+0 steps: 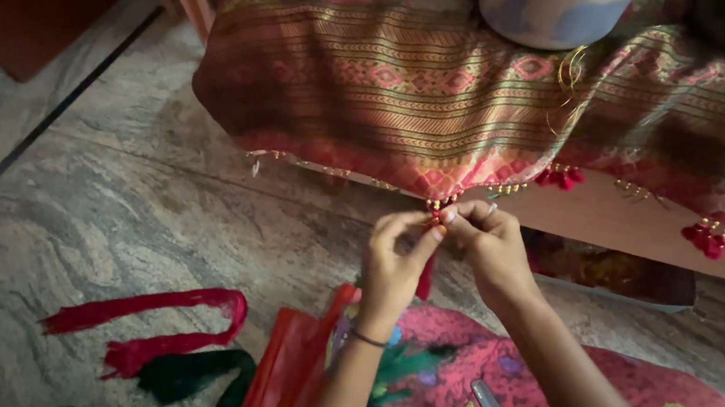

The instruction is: Tying and trimming decorative tassels on the edge of a textile garment.

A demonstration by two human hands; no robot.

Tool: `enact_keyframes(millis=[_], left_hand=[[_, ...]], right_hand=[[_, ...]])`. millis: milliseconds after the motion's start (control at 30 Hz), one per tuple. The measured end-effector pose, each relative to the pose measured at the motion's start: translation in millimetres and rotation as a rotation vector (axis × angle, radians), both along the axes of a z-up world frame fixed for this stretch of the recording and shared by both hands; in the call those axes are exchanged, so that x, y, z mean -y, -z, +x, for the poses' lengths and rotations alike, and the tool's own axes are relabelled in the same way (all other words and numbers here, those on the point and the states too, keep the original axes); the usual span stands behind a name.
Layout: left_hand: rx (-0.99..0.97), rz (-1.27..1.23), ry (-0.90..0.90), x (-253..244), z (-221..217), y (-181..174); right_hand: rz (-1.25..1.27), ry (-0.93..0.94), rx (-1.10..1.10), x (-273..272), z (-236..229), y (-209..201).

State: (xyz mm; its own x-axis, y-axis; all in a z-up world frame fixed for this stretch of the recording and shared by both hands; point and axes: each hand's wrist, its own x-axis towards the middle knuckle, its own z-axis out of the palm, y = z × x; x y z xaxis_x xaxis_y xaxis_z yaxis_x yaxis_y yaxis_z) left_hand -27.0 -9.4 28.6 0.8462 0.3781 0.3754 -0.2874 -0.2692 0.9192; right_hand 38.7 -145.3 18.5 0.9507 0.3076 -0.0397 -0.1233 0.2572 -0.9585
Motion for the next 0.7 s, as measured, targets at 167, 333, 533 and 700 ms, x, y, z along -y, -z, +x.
enact_keyframes(millis=[167,333,533,700], left_hand=[[0.162,0.289,-0.192,13.9,-16.3,-27.6],[0.268,0.621,-0.158,10.7,-19.7,-47.5],[0.136,0.510,-0.078,-10.9,-13.9,-57.9],[-0.166,-0.045,0.264,-15.9,0.2,-54.6]], right_hand=[[-0.003,0.016,0.039,1.7,6.4,-3.3],[-0.063,0.001,0.110,14.3,-4.3,-28.1],[-0.174,0.047,0.054,14.8,-29.7,-43.1],[-0.144,0.149,0.269,5.4,-50.4,-46.1]])
